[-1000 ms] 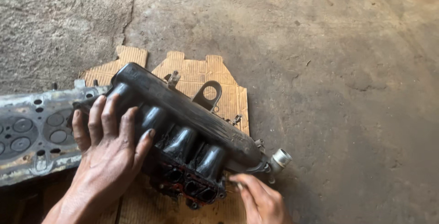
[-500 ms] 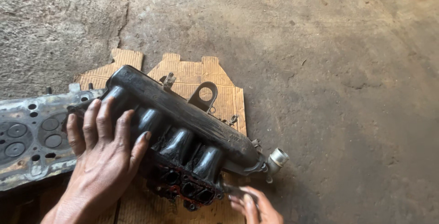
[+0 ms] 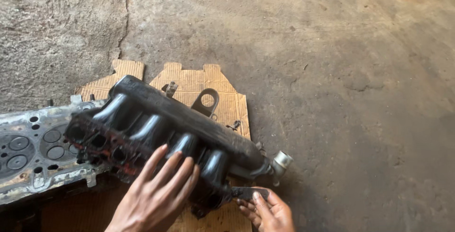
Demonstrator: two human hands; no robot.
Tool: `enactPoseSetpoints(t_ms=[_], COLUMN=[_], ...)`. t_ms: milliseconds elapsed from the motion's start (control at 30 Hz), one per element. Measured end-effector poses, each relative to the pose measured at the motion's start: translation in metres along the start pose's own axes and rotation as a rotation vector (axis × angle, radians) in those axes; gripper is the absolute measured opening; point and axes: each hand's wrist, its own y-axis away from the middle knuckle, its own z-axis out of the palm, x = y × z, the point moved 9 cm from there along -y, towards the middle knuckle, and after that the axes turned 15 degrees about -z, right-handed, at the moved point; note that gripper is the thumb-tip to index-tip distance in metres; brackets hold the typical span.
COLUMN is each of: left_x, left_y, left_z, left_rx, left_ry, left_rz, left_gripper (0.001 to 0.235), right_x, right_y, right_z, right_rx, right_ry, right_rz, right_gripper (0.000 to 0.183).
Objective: The person cleans a black metal exhaust manifold and a large engine block using a small metal scraper. They scrape the exterior surfaces and the internal ports of the manifold to remove dark residue, then scrape the flat surface of the engine block.
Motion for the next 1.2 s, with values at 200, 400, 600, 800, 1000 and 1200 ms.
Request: enactPoseSetpoints(t_ms=[200, 400, 600, 800, 1000, 1200], left_x=[0.01, 0.018, 0.022, 0.001, -0.014, -0.013], left_y=[-0.08, -0.104, -0.124, -0.149, -0.156, -0.168], left_z=[-0.049, -0.079, -0.052, -0.054, -0.035, -0.03], left_rx=[-0.537, -1.075, -1.256, -1.209, -1.079, -0.775], left_ry=[0.095, 0.31, 0.398, 0.351, 0.265, 0.114], left_rz=[-0.078, -0.264, -0.37, -0.518, -0.46, -0.193], left_gripper=[0.067, 0.04, 0.043, 0.045, 0.049, 0.052], right_x=[-0.106, -0.218, -0.238, -0.252, -0.286, -0.284], right_y=[0.005, 0.021, 0.019, 0.014, 0.004, -0.013], right_z=[-0.003, 0.022, 0.039, 0.043, 0.085, 0.08], right_rx=[0.074, 0.014, -0.208, -0.234, -0.305, -0.363], right_ry=[0.017, 0.139, 0.511, 0.927, 1.086, 1.108], right_rz=[-0.109, -0.426, -0.531, -0.443, -0.608, -0.567], right_gripper=[0.019, 0.021, 0.016, 0.016, 0.013, 0.007])
